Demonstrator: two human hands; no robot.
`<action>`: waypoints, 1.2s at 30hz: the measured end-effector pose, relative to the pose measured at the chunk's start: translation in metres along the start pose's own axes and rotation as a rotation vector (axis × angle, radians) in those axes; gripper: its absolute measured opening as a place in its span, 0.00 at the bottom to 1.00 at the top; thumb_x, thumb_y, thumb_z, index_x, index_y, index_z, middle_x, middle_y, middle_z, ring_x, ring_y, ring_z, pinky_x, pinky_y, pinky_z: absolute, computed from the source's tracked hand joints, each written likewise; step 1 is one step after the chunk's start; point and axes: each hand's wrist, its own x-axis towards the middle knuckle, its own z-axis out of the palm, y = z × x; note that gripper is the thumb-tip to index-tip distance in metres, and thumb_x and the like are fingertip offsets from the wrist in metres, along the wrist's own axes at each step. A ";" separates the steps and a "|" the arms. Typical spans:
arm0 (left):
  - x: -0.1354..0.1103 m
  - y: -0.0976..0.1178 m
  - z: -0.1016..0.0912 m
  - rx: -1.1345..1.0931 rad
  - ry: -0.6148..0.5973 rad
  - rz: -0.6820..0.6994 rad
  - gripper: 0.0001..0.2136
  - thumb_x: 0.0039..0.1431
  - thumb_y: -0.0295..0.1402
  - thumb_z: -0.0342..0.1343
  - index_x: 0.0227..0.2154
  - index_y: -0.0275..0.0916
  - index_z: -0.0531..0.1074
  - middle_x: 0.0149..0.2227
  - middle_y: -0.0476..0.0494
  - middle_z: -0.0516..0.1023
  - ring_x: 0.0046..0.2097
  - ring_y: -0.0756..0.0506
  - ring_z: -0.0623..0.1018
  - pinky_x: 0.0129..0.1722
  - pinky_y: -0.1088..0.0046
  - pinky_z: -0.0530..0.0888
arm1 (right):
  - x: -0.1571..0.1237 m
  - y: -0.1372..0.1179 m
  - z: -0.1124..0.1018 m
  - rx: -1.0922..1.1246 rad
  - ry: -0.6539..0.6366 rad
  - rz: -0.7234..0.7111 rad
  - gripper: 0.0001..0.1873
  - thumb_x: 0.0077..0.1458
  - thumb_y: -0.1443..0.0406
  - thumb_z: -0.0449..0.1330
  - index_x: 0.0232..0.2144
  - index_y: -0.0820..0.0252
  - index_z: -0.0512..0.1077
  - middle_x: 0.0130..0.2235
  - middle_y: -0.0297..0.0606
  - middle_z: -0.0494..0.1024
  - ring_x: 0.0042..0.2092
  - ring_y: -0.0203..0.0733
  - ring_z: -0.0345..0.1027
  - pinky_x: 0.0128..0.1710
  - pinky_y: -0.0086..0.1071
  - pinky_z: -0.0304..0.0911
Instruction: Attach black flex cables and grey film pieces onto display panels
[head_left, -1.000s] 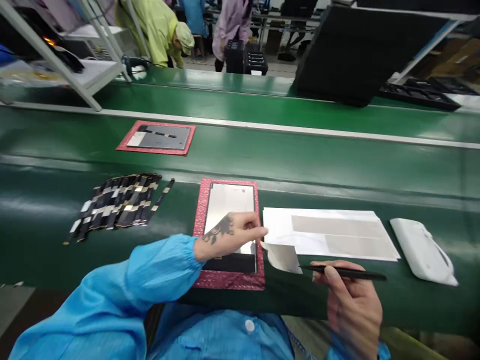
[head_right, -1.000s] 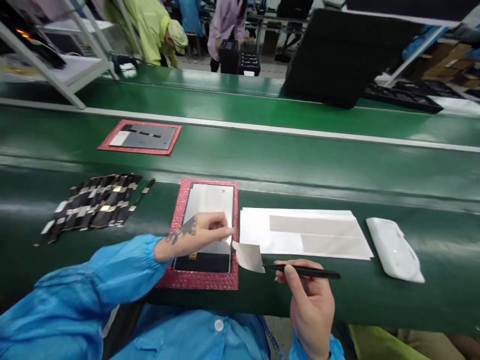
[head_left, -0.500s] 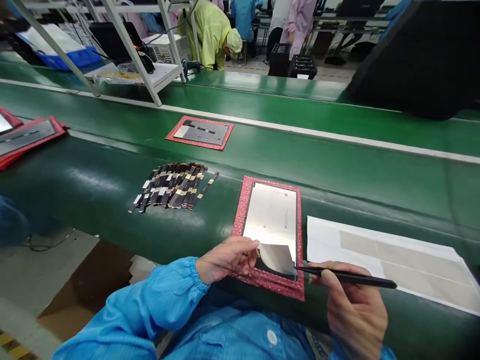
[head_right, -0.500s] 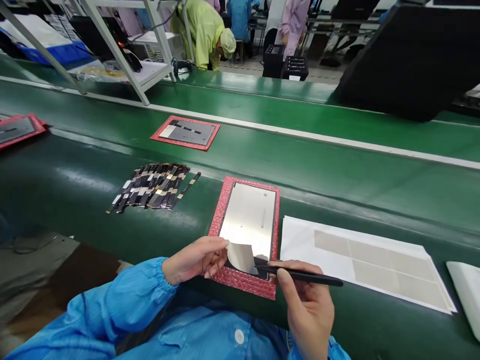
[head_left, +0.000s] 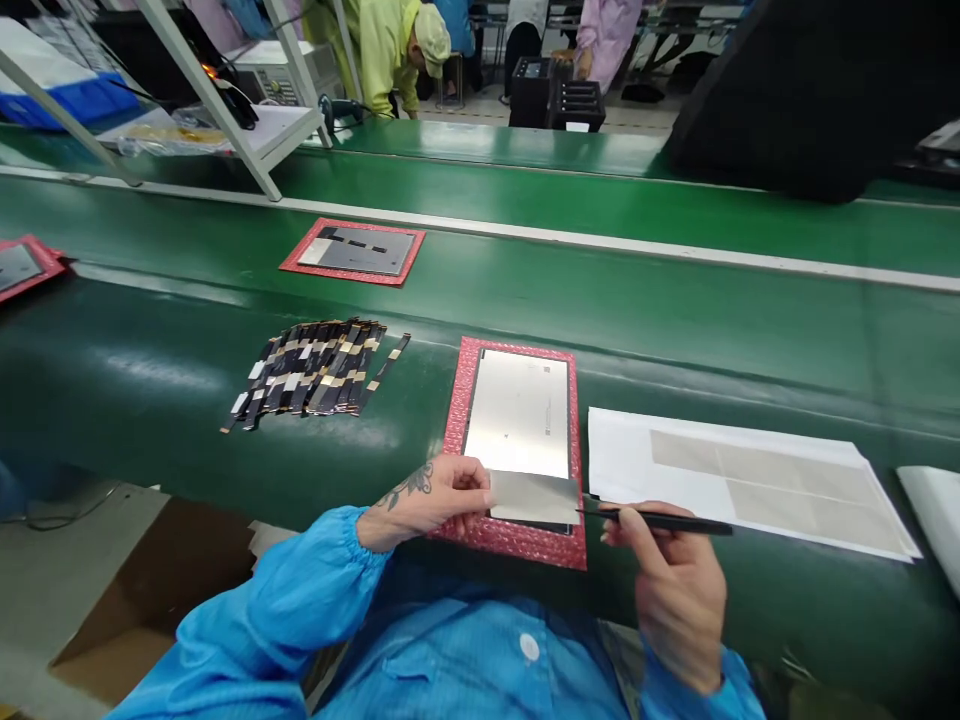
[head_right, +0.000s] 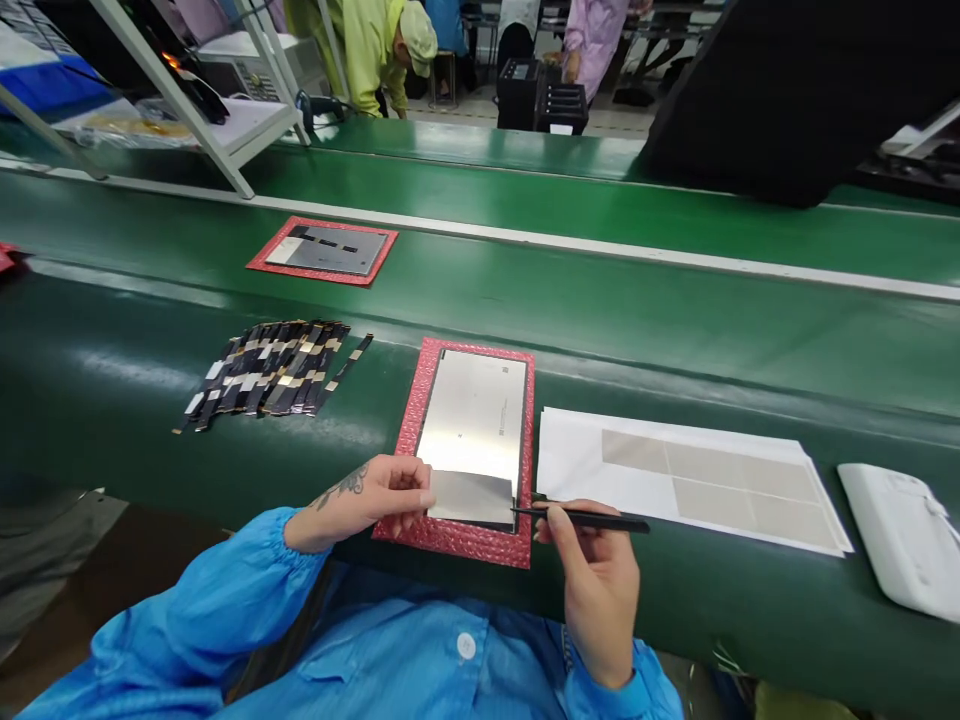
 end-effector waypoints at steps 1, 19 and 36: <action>0.002 -0.001 0.002 0.062 0.018 -0.008 0.16 0.45 0.44 0.62 0.23 0.37 0.64 0.18 0.54 0.67 0.20 0.54 0.66 0.19 0.80 0.63 | 0.000 0.008 -0.002 -0.022 -0.003 0.026 0.16 0.43 0.56 0.71 0.30 0.57 0.73 0.24 0.31 0.77 0.25 0.36 0.71 0.27 0.29 0.71; 0.015 -0.023 0.022 0.668 0.234 0.068 0.14 0.54 0.44 0.47 0.23 0.39 0.66 0.20 0.52 0.66 0.23 0.51 0.66 0.25 0.76 0.61 | -0.019 0.053 -0.012 -0.096 0.034 0.084 0.14 0.49 0.54 0.67 0.34 0.55 0.72 0.32 0.34 0.81 0.34 0.42 0.76 0.37 0.36 0.73; 0.015 -0.025 0.023 0.733 0.236 0.094 0.12 0.57 0.40 0.47 0.24 0.39 0.66 0.20 0.52 0.68 0.24 0.50 0.68 0.25 0.76 0.62 | -0.021 0.046 -0.012 -0.153 0.013 0.073 0.14 0.51 0.55 0.66 0.35 0.57 0.71 0.33 0.36 0.81 0.34 0.43 0.76 0.37 0.37 0.73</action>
